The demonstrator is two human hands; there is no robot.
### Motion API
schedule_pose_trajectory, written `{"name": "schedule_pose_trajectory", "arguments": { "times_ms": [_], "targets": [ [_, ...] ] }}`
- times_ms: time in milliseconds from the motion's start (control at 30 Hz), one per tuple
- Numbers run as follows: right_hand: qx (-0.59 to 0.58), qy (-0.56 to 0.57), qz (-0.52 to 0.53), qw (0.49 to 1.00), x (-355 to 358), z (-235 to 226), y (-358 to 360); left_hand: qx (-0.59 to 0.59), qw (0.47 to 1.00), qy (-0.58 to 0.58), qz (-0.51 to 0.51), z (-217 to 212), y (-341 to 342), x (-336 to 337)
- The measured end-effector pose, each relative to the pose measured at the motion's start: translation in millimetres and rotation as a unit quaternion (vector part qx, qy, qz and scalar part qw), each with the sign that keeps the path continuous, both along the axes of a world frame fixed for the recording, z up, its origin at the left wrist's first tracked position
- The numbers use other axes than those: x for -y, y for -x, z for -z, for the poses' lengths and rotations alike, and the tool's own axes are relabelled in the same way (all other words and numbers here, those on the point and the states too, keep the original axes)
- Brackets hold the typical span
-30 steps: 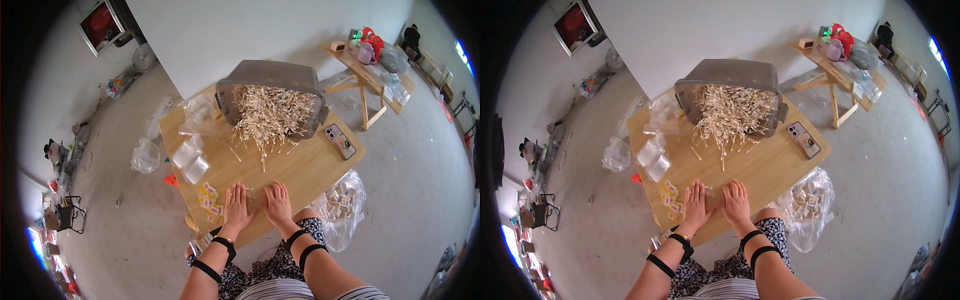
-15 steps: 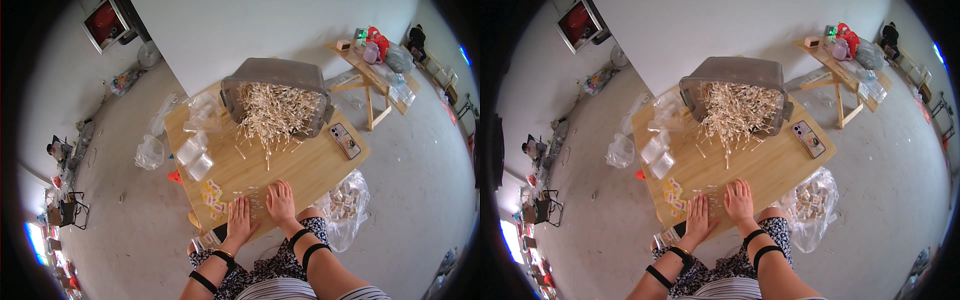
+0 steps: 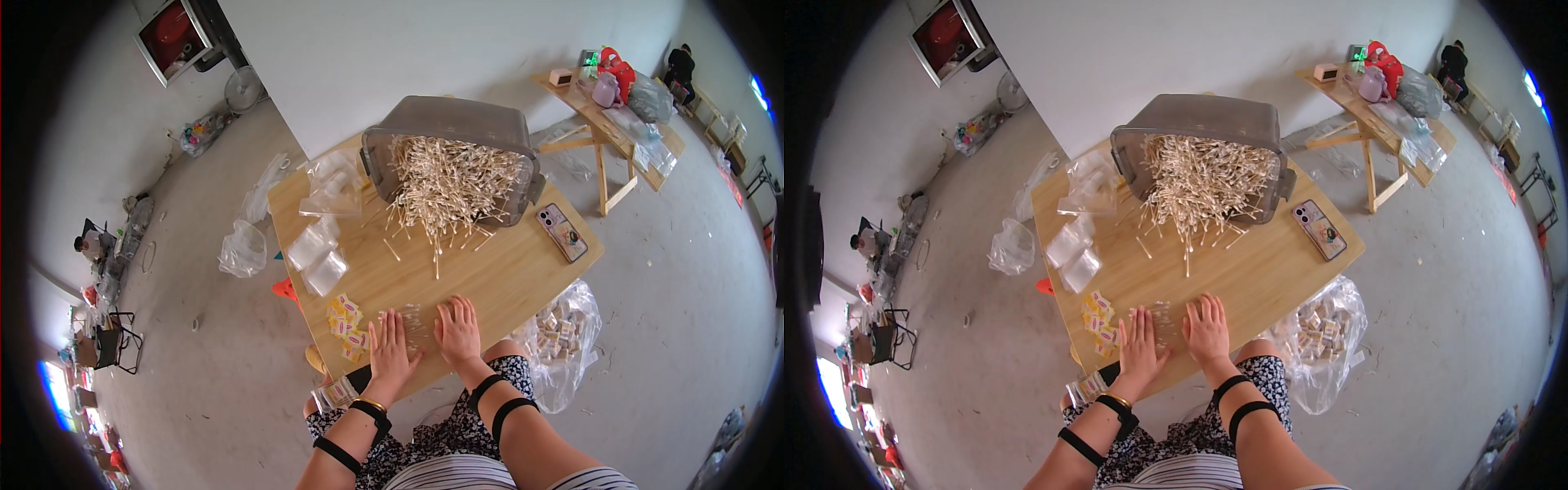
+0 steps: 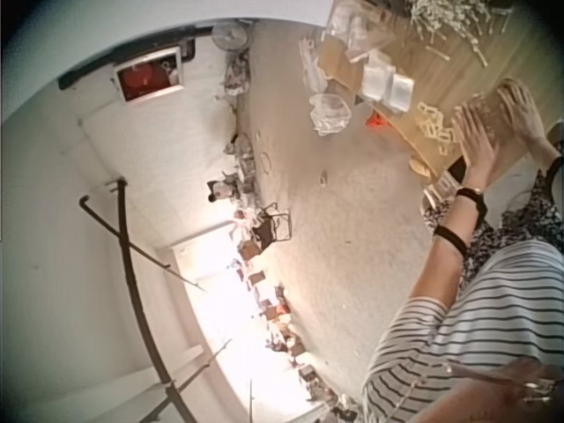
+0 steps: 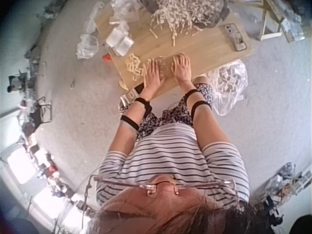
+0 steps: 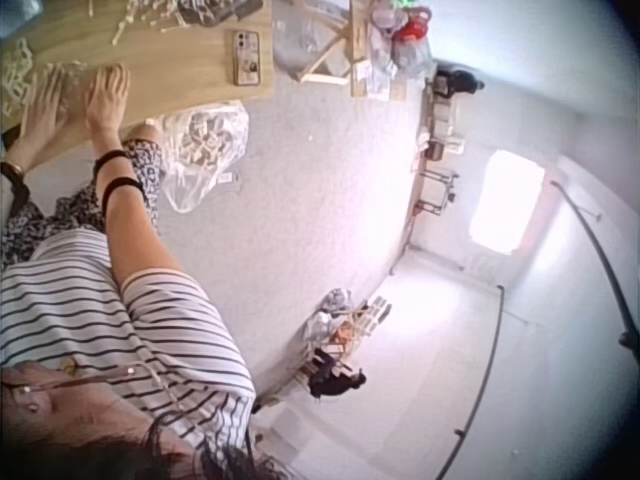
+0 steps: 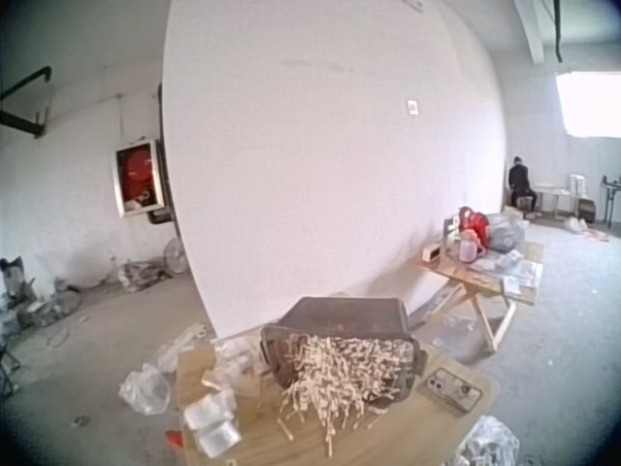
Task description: Sorting and arranging cotton swabs on a table in an industrial or warehouse setting.
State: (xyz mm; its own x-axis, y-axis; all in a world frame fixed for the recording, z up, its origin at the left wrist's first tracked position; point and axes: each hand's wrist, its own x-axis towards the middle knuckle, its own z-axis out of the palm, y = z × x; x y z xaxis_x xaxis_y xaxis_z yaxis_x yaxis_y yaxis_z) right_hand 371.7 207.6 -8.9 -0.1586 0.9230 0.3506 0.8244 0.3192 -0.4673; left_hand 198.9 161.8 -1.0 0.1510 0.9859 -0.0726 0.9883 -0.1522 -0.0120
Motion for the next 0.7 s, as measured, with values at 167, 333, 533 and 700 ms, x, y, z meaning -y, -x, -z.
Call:
{"name": "schedule_pose_trajectory", "arguments": {
  "times_ms": [167, 333, 533, 700],
  "targets": [
    [-0.006, 0.008, -0.002, 1.000, 0, -2, 4, 0.051, 0.998, -0.019, -0.001, 3, 6, 1],
    [0.004, 0.004, -0.001, 1.000, 1, 0, 2, 0.061, 0.998, -0.016, -0.006, 6, 0, -8],
    [0.006, 0.006, 0.001, 1.000, 0, 1, 0, 0.090, 0.996, -0.019, -0.009, 8, -11, -11],
    [-0.005, 0.004, -0.003, 1.000, -1, 0, 1, 0.065, 0.997, -0.033, 0.035, 14, -2, -12]
  ]
}}
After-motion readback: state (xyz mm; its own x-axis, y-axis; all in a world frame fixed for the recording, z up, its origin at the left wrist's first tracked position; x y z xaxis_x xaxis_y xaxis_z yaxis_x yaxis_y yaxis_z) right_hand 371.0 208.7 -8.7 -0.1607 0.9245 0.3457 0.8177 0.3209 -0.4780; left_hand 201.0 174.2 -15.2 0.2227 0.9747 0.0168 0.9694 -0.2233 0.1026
